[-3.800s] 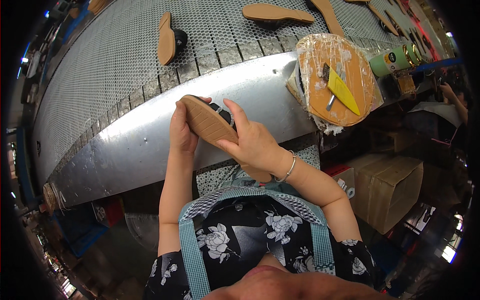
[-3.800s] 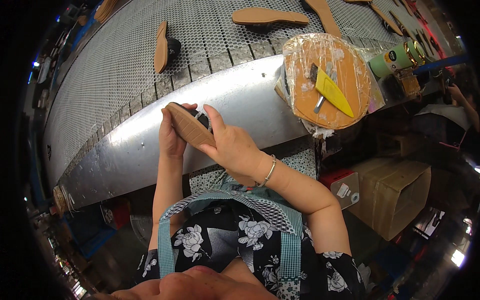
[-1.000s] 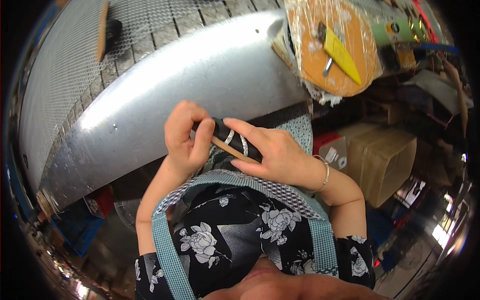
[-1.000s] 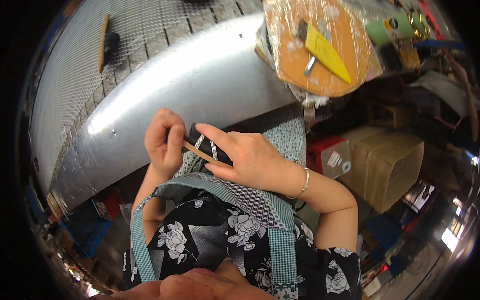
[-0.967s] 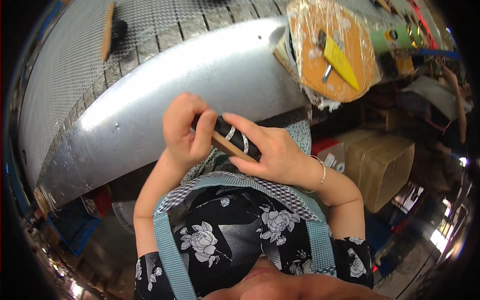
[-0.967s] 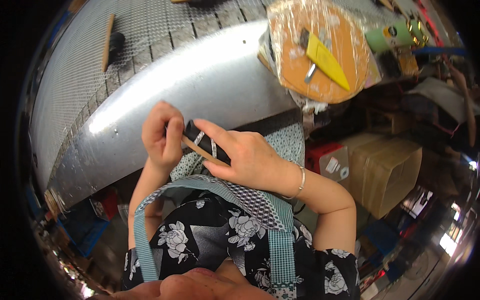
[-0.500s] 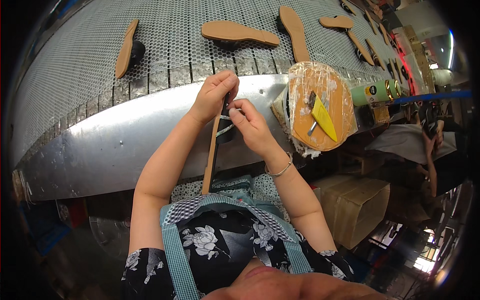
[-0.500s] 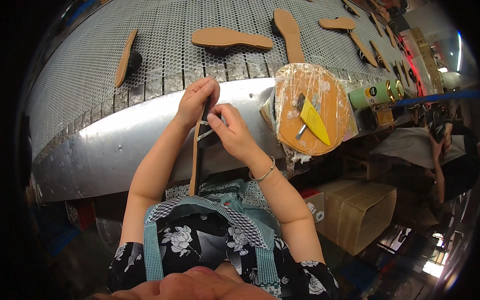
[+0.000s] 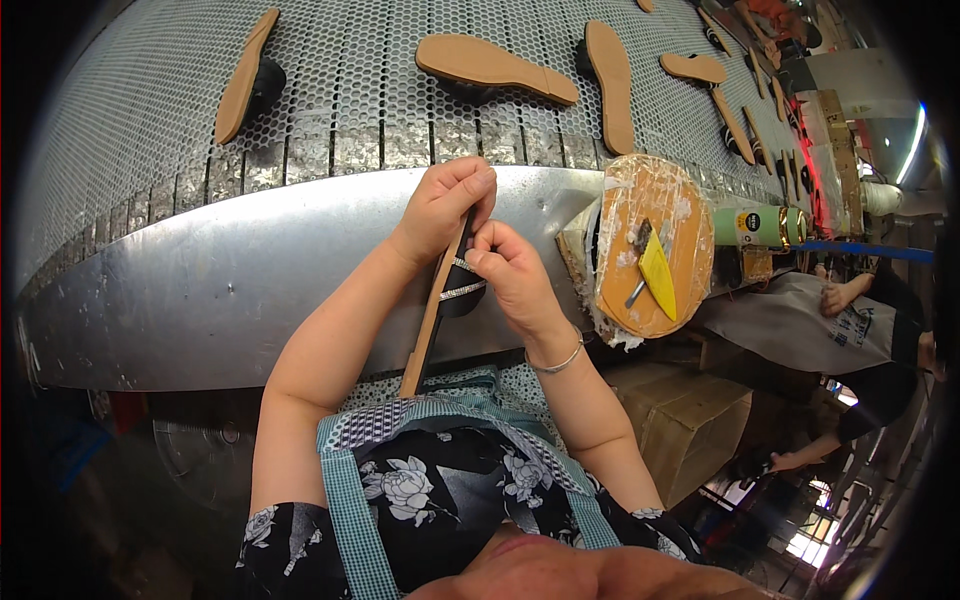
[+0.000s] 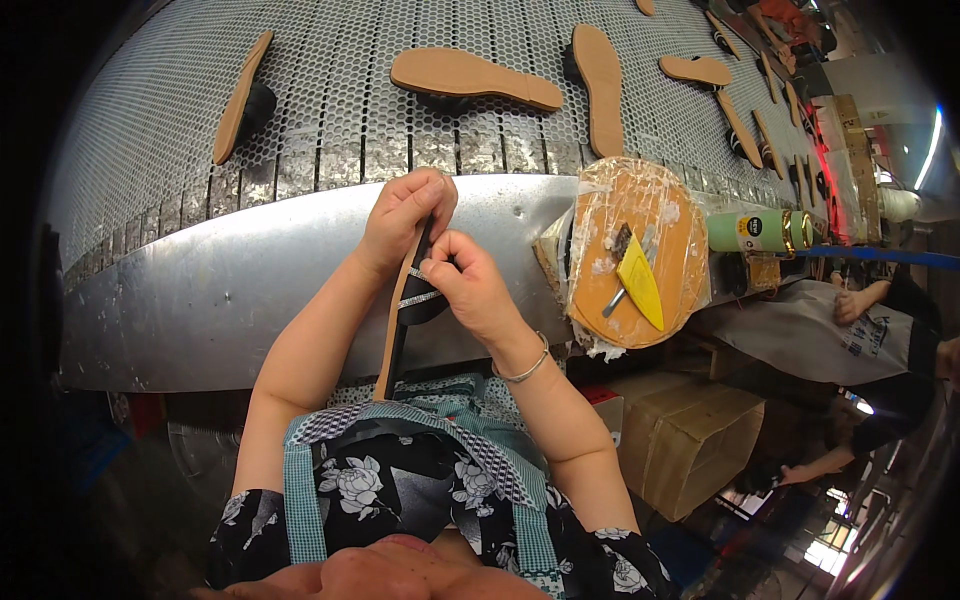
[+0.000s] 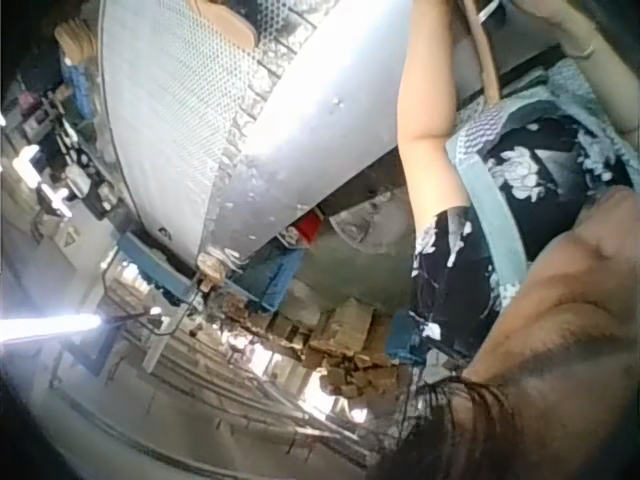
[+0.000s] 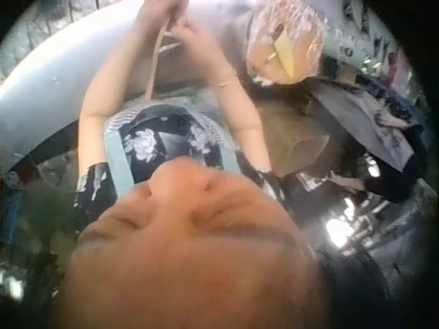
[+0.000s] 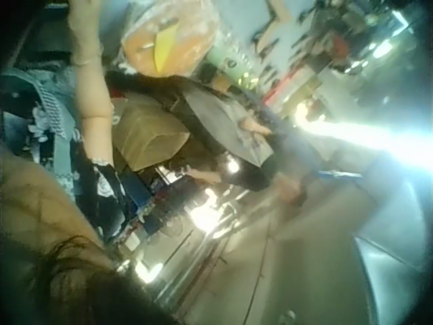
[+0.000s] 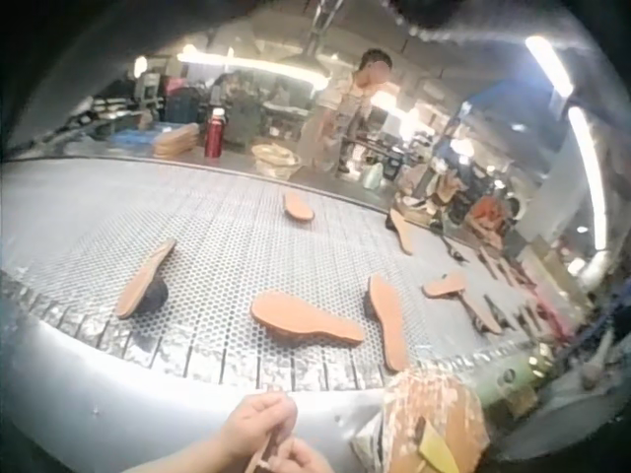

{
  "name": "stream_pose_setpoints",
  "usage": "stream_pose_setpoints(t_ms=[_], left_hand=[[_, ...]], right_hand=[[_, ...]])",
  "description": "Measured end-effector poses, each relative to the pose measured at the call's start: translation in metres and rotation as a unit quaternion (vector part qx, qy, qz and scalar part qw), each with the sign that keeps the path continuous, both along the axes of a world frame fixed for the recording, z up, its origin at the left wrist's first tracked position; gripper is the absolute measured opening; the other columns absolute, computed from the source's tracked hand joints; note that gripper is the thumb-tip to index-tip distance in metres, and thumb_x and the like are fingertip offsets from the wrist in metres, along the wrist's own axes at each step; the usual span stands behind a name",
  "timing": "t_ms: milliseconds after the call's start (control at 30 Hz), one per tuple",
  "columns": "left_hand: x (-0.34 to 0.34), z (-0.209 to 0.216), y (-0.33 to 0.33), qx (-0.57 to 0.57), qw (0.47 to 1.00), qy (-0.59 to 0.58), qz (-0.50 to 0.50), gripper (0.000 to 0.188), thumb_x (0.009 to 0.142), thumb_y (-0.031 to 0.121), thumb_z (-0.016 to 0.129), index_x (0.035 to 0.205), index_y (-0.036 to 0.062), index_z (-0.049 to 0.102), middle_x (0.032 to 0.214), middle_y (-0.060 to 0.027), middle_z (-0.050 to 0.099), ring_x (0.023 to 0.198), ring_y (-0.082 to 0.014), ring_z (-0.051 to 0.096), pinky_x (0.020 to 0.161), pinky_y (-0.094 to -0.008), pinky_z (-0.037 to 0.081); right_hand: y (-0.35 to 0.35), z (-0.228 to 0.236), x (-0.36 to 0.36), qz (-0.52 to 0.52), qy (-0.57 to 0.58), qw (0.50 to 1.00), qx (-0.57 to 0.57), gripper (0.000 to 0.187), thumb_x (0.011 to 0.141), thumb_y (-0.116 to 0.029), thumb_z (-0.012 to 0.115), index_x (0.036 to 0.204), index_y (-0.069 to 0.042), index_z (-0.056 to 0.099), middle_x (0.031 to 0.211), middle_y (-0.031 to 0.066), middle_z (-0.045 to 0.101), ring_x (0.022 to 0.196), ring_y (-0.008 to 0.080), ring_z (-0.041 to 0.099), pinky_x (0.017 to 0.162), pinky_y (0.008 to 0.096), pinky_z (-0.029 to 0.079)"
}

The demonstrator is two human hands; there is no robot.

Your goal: The person takes sandals from a conveyor belt, presses the soles onto the uppers by hand, and places the assembled sandals into a box.

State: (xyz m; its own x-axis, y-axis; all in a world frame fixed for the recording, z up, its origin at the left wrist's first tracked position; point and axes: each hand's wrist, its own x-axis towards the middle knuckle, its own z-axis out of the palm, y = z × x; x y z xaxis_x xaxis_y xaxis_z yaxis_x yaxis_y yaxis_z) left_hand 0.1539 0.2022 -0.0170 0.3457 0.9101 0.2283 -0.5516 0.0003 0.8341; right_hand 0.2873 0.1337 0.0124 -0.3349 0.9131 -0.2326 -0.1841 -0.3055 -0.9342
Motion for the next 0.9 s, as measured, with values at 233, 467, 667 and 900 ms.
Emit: stream_pose_setpoints(t_ms=[233,467,667,900], left_hand=[[-0.010,-0.004,0.004,-0.034,0.998,-0.050,0.001,0.034,0.096,0.022,0.048,0.066,0.0071,0.044,0.057,-0.0007,0.044,0.050,-0.0074,0.038,0.048,-0.0223,0.031],[-0.017,0.000,-0.002,-0.038,0.999,-0.037,0.013,0.037,0.097,0.024,0.048,0.064,0.0076,0.044,0.055,-0.0002,0.044,0.048,-0.0068,0.036,0.047,-0.0223,0.030],[-0.017,0.016,-0.007,-0.030,0.988,0.104,0.113,0.038,0.098,0.025,0.049,0.064,0.0087,0.047,0.054,0.0022,0.044,0.047,-0.0039,0.036,0.045,-0.0220,0.030],[0.015,0.036,-0.037,0.197,0.881,0.281,0.326,0.032,0.089,0.018,0.060,0.062,0.0039,0.050,0.055,-0.0074,0.045,0.052,-0.0208,0.044,0.050,-0.0346,0.034]], right_hand=[[0.001,-0.002,-0.019,-0.012,-0.139,0.988,0.063,0.014,0.088,-0.009,0.056,0.079,-0.010,0.045,0.080,-0.0065,0.043,0.073,0.0023,0.036,0.065,0.0184,0.032],[-0.002,0.000,-0.026,-0.004,-0.187,0.973,0.136,0.015,0.087,-0.007,0.056,0.079,-0.008,0.044,0.079,-0.0052,0.043,0.074,0.0040,0.037,0.067,0.0203,0.034],[0.002,-0.013,-0.013,-0.013,-0.117,0.984,0.136,0.027,0.085,-0.020,0.062,0.101,0.000,0.053,0.103,0.0130,0.052,0.102,0.0248,0.047,0.090,0.0335,0.039],[-0.061,0.028,0.014,0.008,-0.423,0.858,0.291,0.071,0.084,-0.025,0.067,0.135,0.010,0.032,0.128,0.0286,0.049,0.122,0.0348,0.050,0.100,0.0381,0.040]])
